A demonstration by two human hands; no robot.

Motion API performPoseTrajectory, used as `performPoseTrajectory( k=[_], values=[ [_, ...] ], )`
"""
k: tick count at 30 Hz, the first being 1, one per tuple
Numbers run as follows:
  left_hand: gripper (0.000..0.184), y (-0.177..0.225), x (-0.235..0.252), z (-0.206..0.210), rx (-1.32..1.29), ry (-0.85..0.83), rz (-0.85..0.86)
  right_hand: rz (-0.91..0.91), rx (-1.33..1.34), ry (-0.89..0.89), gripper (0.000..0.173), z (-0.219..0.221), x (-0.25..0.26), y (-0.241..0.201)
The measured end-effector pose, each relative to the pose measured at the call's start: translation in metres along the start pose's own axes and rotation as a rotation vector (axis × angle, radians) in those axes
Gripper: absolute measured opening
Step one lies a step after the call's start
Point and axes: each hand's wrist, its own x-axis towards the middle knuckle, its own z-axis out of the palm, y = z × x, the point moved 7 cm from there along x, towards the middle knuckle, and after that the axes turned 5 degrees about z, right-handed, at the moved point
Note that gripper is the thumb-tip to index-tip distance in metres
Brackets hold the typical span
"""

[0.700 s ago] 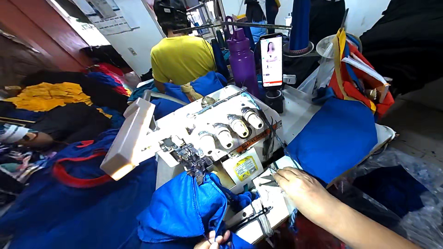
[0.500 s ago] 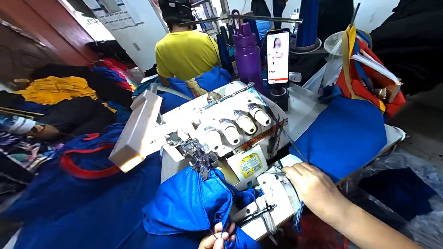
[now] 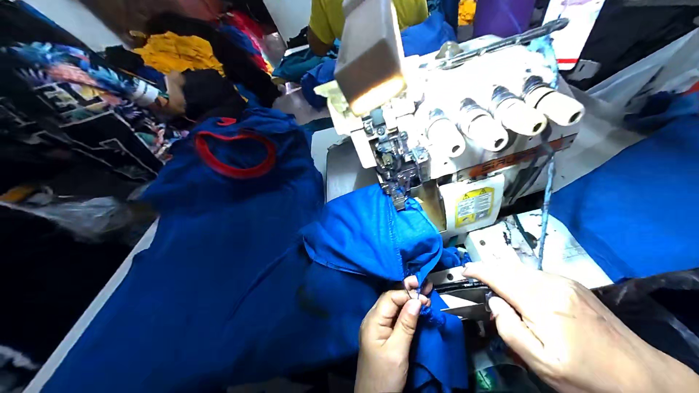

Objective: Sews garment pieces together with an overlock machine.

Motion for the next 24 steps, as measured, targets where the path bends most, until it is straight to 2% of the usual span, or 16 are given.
performPoseTrajectory(
  k=[3, 10, 21, 24],
  values=[
    [0.014, -0.001, 0.000, -0.001, 0.002, -0.010, 0.023, 0.030, -0.049, -0.085, 0.049, 0.007, 0.000, 0.003],
    [0.013, -0.001, 0.001, -0.001, 0.011, -0.008, 0.050, -0.195, -0.141, -0.016, 0.032, 0.019, 0.004, -0.009],
    [0.014, -0.002, 0.001, -0.002, 0.023, -0.024, 0.047, -0.250, -0.152, -0.012, 0.026, 0.029, 0.010, -0.017],
    [0.014, -0.001, 0.001, -0.002, 0.027, -0.018, 0.042, -0.230, -0.120, 0.048, 0.022, 0.024, 0.011, -0.014]
  ],
)
